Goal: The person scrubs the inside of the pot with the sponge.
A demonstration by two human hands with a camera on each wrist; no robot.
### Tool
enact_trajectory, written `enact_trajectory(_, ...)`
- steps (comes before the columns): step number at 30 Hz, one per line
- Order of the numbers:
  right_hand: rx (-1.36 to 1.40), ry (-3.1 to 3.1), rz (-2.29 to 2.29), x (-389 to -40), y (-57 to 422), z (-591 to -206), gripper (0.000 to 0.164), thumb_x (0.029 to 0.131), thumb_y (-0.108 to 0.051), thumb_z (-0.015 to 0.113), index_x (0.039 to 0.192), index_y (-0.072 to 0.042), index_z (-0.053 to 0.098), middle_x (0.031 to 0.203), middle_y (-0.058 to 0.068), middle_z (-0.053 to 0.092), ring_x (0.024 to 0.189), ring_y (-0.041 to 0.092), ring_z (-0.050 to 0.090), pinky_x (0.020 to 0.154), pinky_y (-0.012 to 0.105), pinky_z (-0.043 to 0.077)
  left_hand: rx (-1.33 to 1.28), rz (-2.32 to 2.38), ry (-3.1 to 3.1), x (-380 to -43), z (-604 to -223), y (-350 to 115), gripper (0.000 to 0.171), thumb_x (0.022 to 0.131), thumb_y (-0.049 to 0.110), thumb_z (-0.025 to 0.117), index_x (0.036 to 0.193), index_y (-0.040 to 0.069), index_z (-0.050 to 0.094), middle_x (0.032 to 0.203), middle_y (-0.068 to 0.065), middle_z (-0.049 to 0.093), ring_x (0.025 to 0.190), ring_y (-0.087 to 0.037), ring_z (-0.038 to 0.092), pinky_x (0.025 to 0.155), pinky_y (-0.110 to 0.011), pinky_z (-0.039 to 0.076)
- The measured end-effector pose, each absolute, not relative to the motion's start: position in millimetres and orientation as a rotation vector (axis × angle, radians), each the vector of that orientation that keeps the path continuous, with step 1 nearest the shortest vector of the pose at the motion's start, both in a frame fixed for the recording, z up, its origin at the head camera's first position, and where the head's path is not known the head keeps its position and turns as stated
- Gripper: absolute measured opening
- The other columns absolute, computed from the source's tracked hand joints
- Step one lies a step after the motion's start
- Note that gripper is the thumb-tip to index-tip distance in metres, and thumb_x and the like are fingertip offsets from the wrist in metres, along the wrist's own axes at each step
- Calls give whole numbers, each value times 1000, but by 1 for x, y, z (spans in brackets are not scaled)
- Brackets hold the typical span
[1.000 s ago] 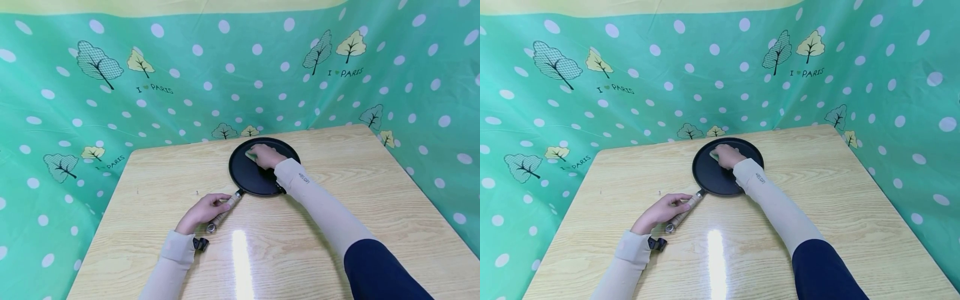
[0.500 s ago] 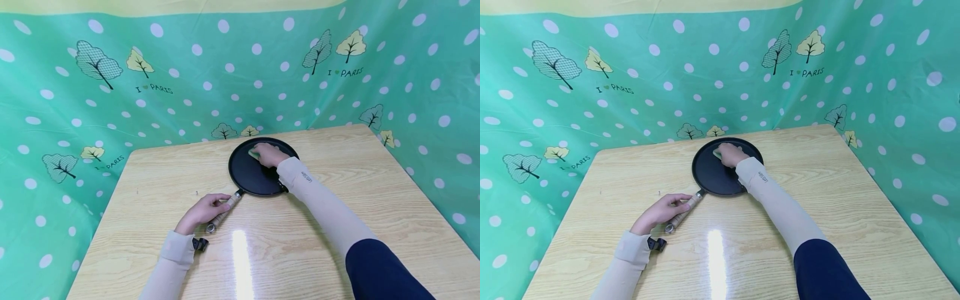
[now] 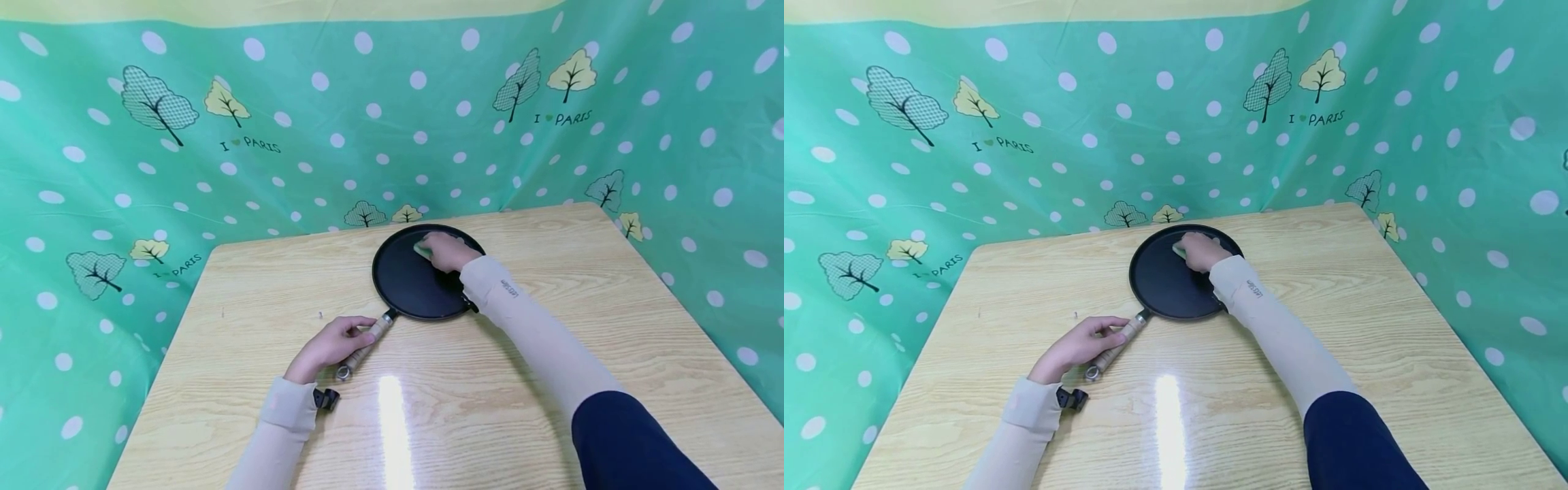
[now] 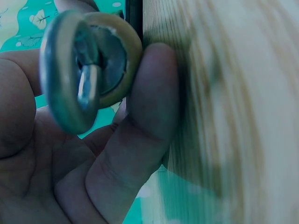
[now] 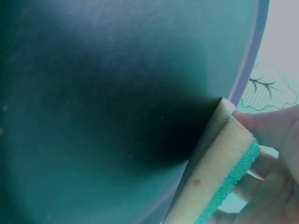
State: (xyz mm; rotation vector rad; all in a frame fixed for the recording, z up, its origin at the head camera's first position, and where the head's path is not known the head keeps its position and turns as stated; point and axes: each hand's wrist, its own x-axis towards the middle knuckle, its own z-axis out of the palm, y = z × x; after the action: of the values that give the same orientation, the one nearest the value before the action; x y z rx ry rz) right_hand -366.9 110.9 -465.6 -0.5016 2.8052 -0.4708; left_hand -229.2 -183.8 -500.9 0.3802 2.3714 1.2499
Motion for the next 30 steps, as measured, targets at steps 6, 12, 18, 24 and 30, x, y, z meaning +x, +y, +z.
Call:
enact_trajectory(6, -497, 2806, -456, -364, 116, -465, 53, 106, 1, 46, 158, -9, 49, 164, 17, 41, 154, 40, 31, 118, 72, 23, 382, 1246, 2374, -229, -502, -185, 40, 105, 14, 67, 142, -1, 64, 92, -8, 59, 80, -19, 52, 72, -34, 44)
enact_trajectory(12, -503, 2805, -441, -363, 124, -466, 52, 107, 0, 47, 158, -8, 48, 165, 19, 40, 154, 41, 31, 117, 73, 24, 392, 1252, 2369, -229, -502, -185, 40, 105, 14, 67, 141, -2, 64, 91, -7, 60, 79, -19, 52, 71, -34, 45)
enact_trajectory(18, -524, 2807, -430, -361, 132, -465, 51, 108, -1, 47, 158, -6, 47, 164, 21, 40, 153, 42, 33, 116, 72, 27, 387, 1249, 2371, -230, -502, -184, 40, 104, 14, 67, 141, -1, 64, 92, -7, 59, 81, -19, 52, 73, -34, 44)
enact_trajectory(24, -563, 2828, -422, -355, 137, -464, 48, 108, -1, 47, 156, -4, 50, 160, 22, 45, 149, 42, 39, 115, 67, 35, 386, 1240, 2383, -230, -500, -183, 39, 104, 13, 67, 141, -2, 65, 92, -7, 60, 82, -19, 52, 74, -34, 44)
enact_trajectory(30, -579, 2840, -414, -349, 141, -464, 48, 107, 0, 48, 155, -3, 51, 159, 23, 46, 147, 43, 41, 113, 69, 36, 386, 1232, 2392, -229, -500, -183, 39, 104, 13, 67, 141, -2, 65, 92, -7, 60, 82, -19, 52, 75, -34, 44)
